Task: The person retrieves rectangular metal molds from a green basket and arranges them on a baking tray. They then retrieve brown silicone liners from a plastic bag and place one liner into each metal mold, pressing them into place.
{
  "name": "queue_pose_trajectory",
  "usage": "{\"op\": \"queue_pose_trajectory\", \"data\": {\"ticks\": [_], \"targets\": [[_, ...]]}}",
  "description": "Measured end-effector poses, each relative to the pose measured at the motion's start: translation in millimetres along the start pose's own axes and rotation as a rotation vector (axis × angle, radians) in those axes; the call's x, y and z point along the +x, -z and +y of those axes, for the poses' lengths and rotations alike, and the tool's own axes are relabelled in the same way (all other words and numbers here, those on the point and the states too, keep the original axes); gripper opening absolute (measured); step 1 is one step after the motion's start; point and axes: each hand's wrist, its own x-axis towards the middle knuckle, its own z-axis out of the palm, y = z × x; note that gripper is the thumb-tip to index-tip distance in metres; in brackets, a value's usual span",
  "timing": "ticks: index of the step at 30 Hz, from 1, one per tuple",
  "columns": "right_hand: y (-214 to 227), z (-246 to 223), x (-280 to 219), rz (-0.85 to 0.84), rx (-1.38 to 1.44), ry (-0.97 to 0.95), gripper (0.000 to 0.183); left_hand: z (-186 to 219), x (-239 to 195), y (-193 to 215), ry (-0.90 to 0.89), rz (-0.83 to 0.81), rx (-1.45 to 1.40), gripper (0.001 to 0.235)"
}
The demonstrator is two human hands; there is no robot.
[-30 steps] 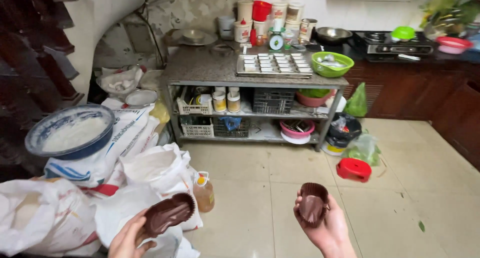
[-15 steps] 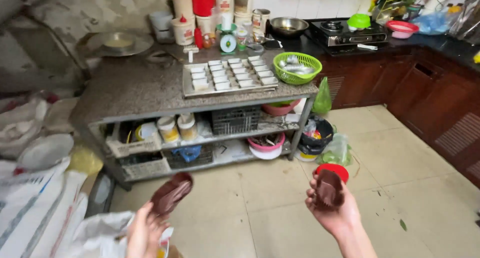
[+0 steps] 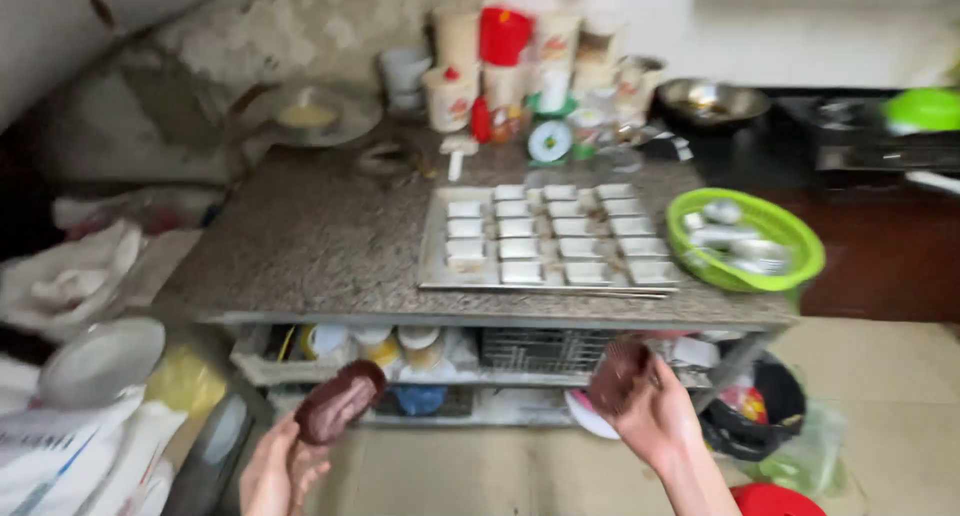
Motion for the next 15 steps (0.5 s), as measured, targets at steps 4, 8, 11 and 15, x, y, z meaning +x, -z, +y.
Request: {"op": "queue_pose_trajectory", "data": {"ticks": [4, 8, 11, 15], "targets": [[-60, 9, 102, -0.078, 0.014, -0.149, 0.045, 32, 44, -11, 0.081, 0.225, 0.092, 0.042], [-120, 4, 152, 0.067, -0.039, -0.089, 0.044, 8, 143, -40, 0.058, 0.25, 0.069, 0.037], [-159, -9, 172, 0.184, -0.125, -0.031, 0.051, -5, 226, -76, 0.067, 0.19, 0.031, 0.024], [-174, -24, 215, 0.304, -0.133, 0.038, 0.05, 22, 301, -149, 0.389, 0.359, 0.088, 0.029]]}}
